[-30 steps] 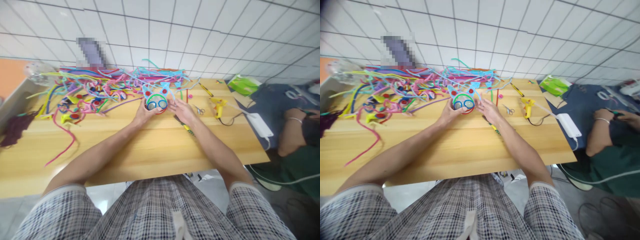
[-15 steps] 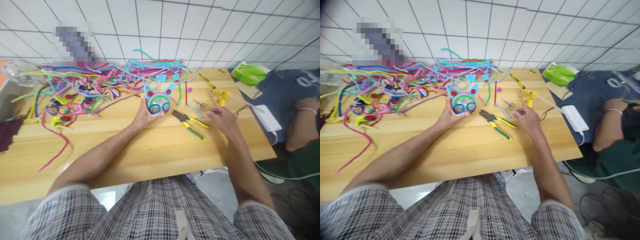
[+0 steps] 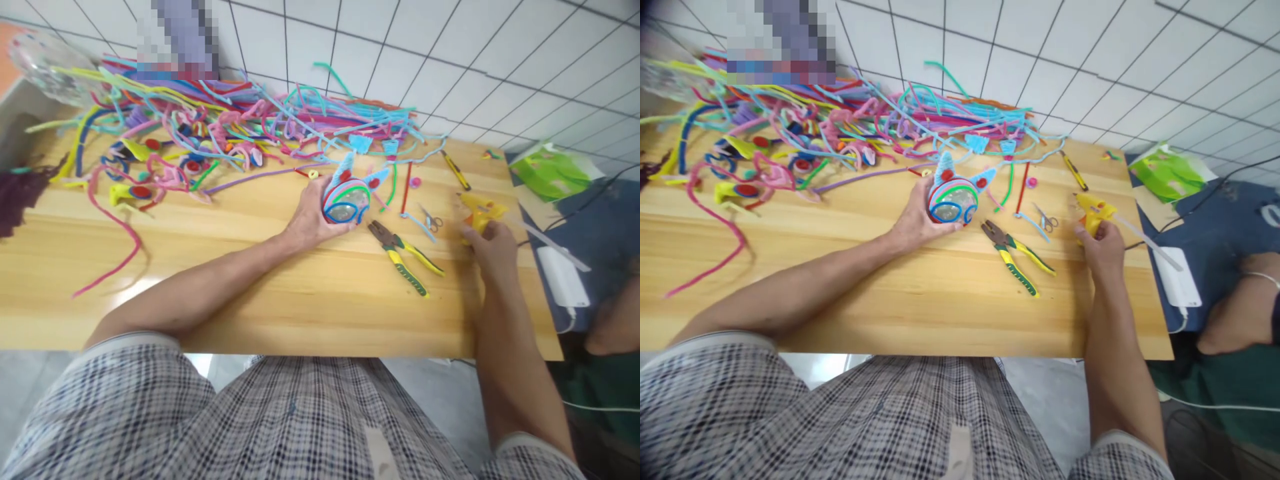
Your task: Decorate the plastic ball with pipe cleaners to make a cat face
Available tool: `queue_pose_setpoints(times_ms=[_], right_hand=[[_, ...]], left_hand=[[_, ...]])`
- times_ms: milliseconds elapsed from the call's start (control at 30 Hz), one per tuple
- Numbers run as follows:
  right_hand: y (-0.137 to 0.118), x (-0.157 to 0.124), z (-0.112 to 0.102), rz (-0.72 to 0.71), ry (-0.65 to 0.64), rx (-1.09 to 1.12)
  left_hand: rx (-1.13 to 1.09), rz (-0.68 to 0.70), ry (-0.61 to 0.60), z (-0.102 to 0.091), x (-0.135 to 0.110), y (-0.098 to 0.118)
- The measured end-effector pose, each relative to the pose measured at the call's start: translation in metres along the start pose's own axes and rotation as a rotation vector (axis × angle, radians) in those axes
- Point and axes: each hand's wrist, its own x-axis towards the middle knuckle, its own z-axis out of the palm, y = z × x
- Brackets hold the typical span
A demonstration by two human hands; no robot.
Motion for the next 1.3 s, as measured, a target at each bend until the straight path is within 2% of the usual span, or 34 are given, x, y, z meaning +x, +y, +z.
queue_pose_setpoints(times_ms=[100, 133, 267, 367, 433, 500, 633, 733, 867, 1033, 1300], right_hand=[[-0.014, 0.009, -0.001, 0.228, -0.03, -0.04], [-0.019, 0.01, -0.002, 0.248, -0.033, -0.035], [-0.038, 0.002, -0.01, 0.164, 0.031, 0.043], [-0.056, -0.018, -0.023, -0.033, 0.002, 0.202], [-0.074, -0.034, -0.03, -0.205, -0.098, 0.319], [-0.098, -0.049, -0.035, -0.334, -0.254, 0.384], [-0.148, -0.066, -0.034, -0.471, -0.573, 0.328], [-0.174, -0.068, -0.03, -0.546, -0.706, 0.238], [-0.179, -0.068, -0.026, -0.567, -0.727, 0.127], [-0.171, -0.071, -0.023, -0.582, -0.75, 0.1], [-0.171, -0.073, -0.02, -0.719, -0.707, 0.051]], left_hand=[[0.007, 0.055, -0.027, 0.001, 0.001, -0.005], [-0.015, 0.053, -0.024, 0.002, 0.001, -0.006], [-0.115, 0.056, -0.045, 0.004, 0.001, -0.005], [-0.089, 0.094, -0.095, 0.003, 0.0, -0.006], [-0.025, 0.128, -0.1, 0.002, 0.0, -0.01], [0.043, 0.173, -0.071, 0.001, 0.002, -0.017], [0.137, 0.262, -0.011, -0.001, 0.01, -0.037], [0.186, 0.34, -0.028, 0.001, 0.014, -0.05], [0.201, 0.424, -0.042, 0.004, 0.012, -0.055], [0.198, 0.414, -0.069, 0.006, 0.009, -0.052], [0.176, 0.406, -0.101, 0.001, 0.009, -0.045]])
